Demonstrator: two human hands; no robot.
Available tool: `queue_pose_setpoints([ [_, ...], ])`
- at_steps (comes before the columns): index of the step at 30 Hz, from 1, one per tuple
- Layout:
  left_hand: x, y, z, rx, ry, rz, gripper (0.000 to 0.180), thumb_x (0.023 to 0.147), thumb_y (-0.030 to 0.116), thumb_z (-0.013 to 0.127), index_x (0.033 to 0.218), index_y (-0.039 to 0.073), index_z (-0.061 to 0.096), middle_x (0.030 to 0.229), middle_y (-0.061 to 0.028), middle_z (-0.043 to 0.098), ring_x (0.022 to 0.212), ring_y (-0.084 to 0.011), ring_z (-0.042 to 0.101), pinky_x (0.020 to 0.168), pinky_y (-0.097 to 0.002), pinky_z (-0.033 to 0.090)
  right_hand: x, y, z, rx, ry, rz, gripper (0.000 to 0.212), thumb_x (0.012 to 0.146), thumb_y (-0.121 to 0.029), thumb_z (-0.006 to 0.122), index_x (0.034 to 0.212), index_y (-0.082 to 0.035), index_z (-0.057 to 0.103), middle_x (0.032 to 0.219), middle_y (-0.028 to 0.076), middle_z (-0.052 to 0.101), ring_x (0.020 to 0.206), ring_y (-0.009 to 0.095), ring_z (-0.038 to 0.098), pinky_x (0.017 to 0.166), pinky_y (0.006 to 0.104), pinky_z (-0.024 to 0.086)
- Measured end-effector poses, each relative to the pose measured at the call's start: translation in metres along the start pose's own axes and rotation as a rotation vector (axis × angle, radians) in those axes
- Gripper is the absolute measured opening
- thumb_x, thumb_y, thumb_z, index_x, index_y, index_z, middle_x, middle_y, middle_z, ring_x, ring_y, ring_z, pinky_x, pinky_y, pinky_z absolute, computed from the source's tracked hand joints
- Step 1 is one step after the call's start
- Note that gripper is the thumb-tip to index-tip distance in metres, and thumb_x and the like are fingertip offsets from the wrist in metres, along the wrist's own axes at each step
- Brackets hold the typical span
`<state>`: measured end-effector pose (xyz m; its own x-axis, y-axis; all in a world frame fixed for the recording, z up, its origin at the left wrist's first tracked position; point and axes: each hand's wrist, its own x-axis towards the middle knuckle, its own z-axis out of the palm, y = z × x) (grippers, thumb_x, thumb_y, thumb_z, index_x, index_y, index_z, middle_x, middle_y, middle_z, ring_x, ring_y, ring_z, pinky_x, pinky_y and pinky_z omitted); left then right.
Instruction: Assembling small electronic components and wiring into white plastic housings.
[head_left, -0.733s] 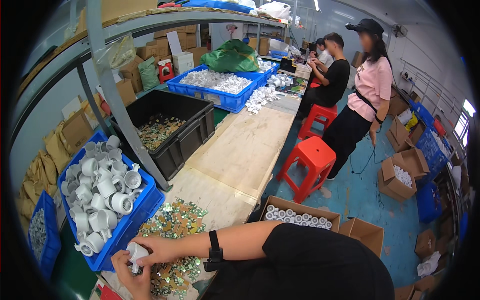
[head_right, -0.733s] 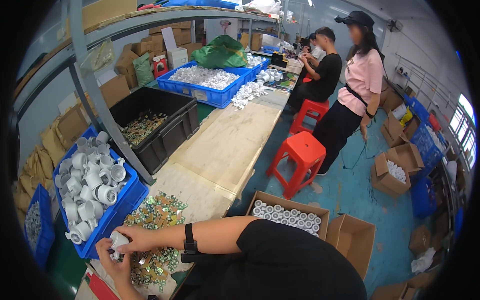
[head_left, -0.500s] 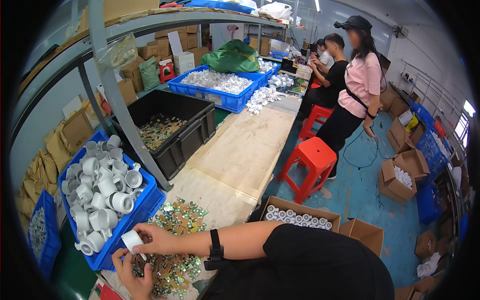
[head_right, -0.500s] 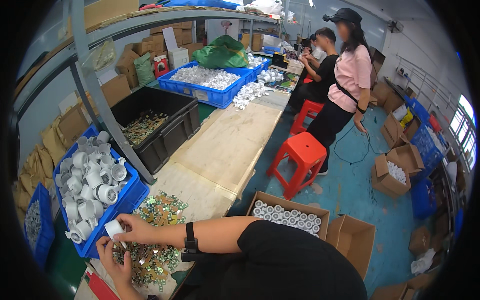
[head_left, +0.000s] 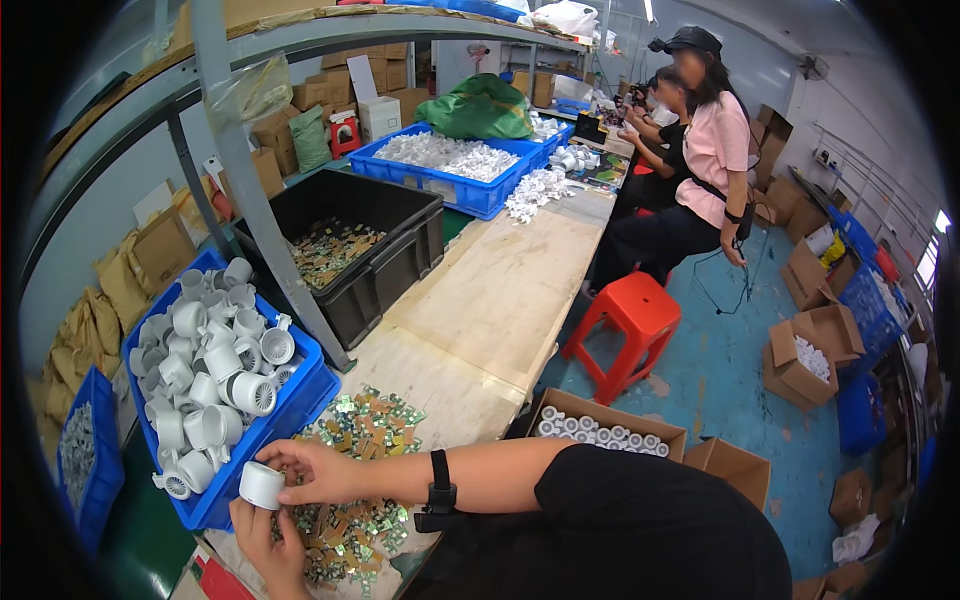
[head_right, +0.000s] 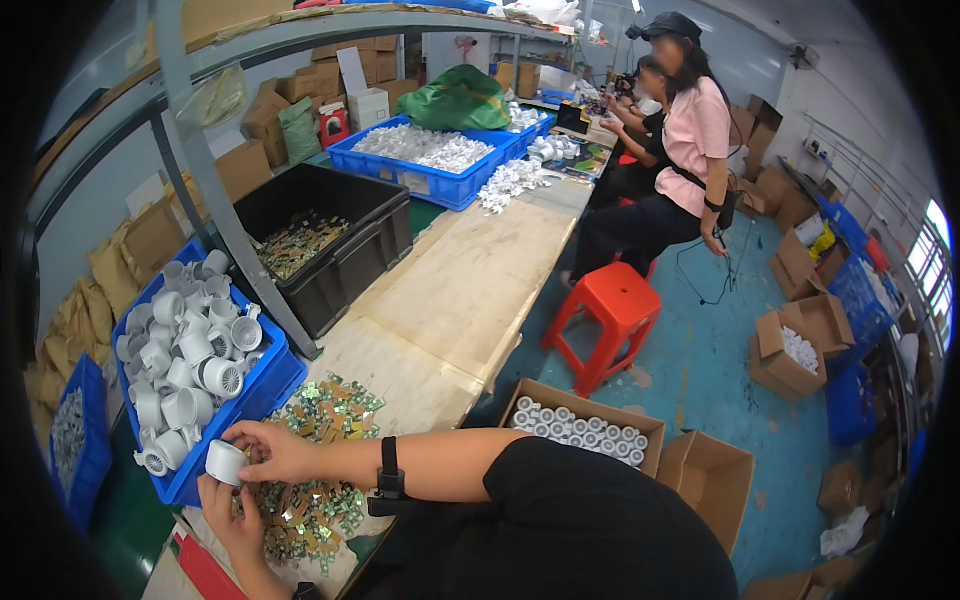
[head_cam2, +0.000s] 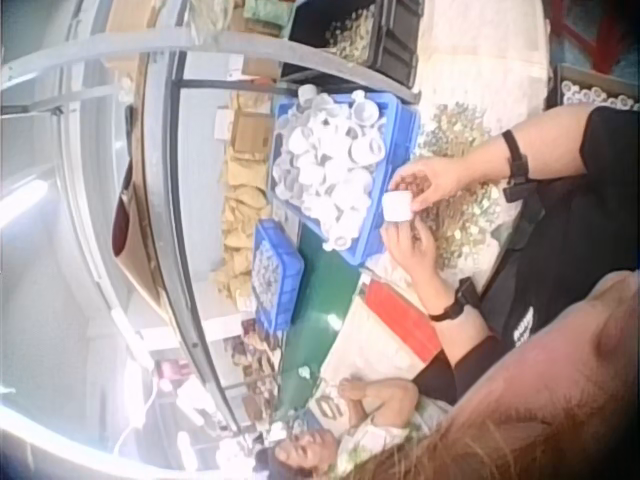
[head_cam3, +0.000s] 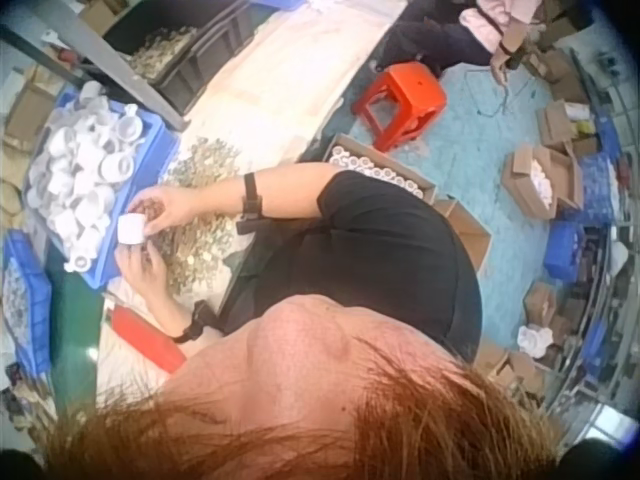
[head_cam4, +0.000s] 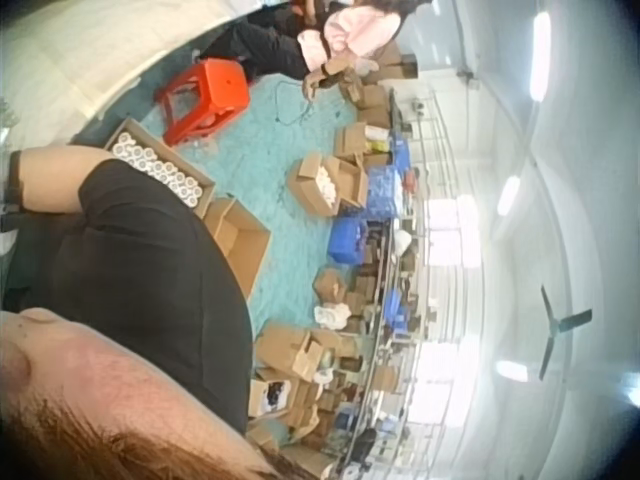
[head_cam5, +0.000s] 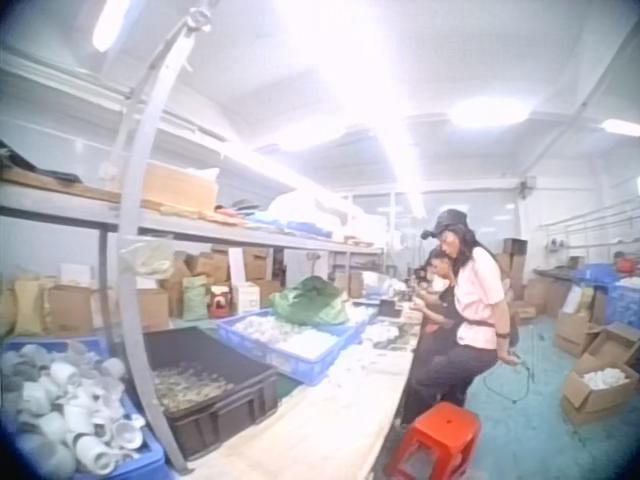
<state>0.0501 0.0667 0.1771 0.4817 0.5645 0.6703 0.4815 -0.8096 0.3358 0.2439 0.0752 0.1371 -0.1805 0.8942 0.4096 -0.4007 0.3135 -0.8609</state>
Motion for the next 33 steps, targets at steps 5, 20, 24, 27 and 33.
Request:
queue_pose_setpoints([
  [5, 0.004, 0.009, -0.005, -0.025, 0.017, 0.013, 0.024, 0.079, -0.001, 0.067, 0.103, -0.003, 0.069, 0.100, -0.0190, 0.067, 0.099, -0.0400, 0.059, 0.086, -0.0445, 0.047, -0.005, -0.010, 0.000, -0.025, -0.070, 0.148, 0.049, 0.092, -0.016, 0.080, 0.132, -0.001, 0.059, 0.100, 0.002, 0.067, 0.078, 0.005, 0.057, 0.068, 0.0221, 0.047],
  [20, -0.011, -0.009, 0.006, -0.332, 0.052, -0.257, 0.015, 0.089, 0.003, 0.067, 0.102, -0.004, 0.070, 0.099, -0.0174, 0.070, 0.090, -0.0314, 0.064, 0.084, -0.0384, 0.049, -0.006, -0.006, -0.006, -0.297, 0.027, 0.024, 0.033, 0.100, -0.017, 0.071, 0.128, -0.006, 0.057, 0.099, 0.002, 0.062, 0.075, 0.007, 0.054, 0.066, 0.0253, 0.046],
  [24, -0.024, -0.025, 0.010, -0.599, 0.114, -0.468, 0.016, 0.098, 0.006, 0.066, 0.108, -0.006, 0.070, 0.113, -0.0157, 0.072, 0.100, -0.0221, 0.066, 0.085, -0.0346, 0.052, 0.000, -0.015, -0.011, -0.152, -0.182, -0.008, 0.075, 0.089, -0.003, 0.072, 0.157, -0.011, 0.039, 0.144, 0.008, 0.049, 0.110, 0.017, 0.058, 0.080, 0.0281, 0.053],
  [27, -0.039, -0.032, 0.006, -0.540, 0.121, -0.505, 0.022, 0.097, 0.007, 0.068, 0.115, -0.005, 0.072, 0.116, -0.0147, 0.074, 0.105, -0.0208, 0.068, 0.089, -0.0355, 0.055, 0.001, -0.023, 0.001, -0.370, -0.309, -0.046, 0.080, 0.086, 0.000, 0.070, 0.159, -0.012, 0.038, 0.153, 0.010, 0.044, 0.137, 0.023, 0.049, 0.100, 0.0368, 0.054],
  [33, -0.003, -0.021, 0.023, -0.339, 0.105, 0.038, 0.026, 0.086, 0.012, 0.075, 0.109, 0.002, 0.073, 0.112, -0.0196, 0.073, 0.109, -0.0396, 0.068, 0.098, -0.0482, 0.052, -0.014, -0.023, -0.028, -0.222, -0.086, 0.218, 0.051, 0.092, -0.008, 0.077, 0.140, -0.005, 0.060, 0.123, 0.006, 0.068, 0.115, 0.018, 0.066, 0.097, 0.0350, 0.057],
])
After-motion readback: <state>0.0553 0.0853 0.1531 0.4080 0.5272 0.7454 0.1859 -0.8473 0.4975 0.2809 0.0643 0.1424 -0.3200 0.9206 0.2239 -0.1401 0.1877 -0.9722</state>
